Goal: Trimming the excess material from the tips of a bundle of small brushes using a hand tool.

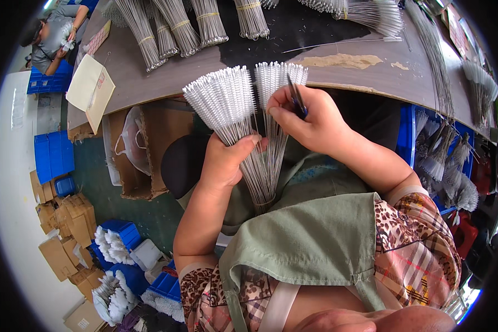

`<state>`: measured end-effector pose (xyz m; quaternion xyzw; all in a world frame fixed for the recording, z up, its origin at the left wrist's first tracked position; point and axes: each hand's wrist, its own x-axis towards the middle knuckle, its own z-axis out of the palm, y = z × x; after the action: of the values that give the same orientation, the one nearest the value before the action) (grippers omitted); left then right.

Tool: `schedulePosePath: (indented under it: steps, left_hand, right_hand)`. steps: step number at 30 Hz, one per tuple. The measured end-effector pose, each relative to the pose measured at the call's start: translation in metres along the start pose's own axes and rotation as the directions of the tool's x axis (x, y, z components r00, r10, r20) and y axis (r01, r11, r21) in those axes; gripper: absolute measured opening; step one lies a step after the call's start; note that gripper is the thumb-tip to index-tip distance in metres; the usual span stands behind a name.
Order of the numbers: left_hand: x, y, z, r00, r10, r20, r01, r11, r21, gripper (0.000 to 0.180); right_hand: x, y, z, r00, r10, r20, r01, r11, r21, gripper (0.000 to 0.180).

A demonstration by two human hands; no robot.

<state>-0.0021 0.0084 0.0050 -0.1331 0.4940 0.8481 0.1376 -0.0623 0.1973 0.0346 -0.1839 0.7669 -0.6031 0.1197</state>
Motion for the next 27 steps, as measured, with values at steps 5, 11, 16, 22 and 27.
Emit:
schedulePosePath:
  steps: [5,11,16,22,27]
  left_hand:
    - [0.006,-0.001,-0.002,1.000,0.002,-0.016,-0.002,0.999,0.051,0.022]
    - [0.005,0.002,0.001,0.999,-0.037,-0.021,0.038,0.997,0.068,0.021]
    - [0.004,0.000,0.000,1.000,-0.013,-0.012,0.013,0.999,0.031,0.022]
    - [0.004,0.000,0.000,1.000,-0.007,0.005,0.007,0.999,0.043,0.023]
    - [0.003,-0.002,-0.002,1.000,0.004,0.019,-0.005,0.998,0.064,0.023]
  right_hand:
    - [-0.016,-0.001,-0.014,0.943,-0.044,0.329,-0.011,0.987,0.163,0.028]
    - [-0.029,0.017,-0.001,0.965,0.011,0.262,0.002,0.999,-0.049,0.036]
    - [-0.029,0.009,0.000,0.953,0.148,0.263,-0.123,0.986,-0.110,0.036]
    - [-0.027,0.015,0.003,0.966,0.089,0.244,-0.066,0.992,-0.104,0.034]
    - [-0.026,0.014,0.004,0.969,0.069,0.237,-0.043,0.993,-0.114,0.033]
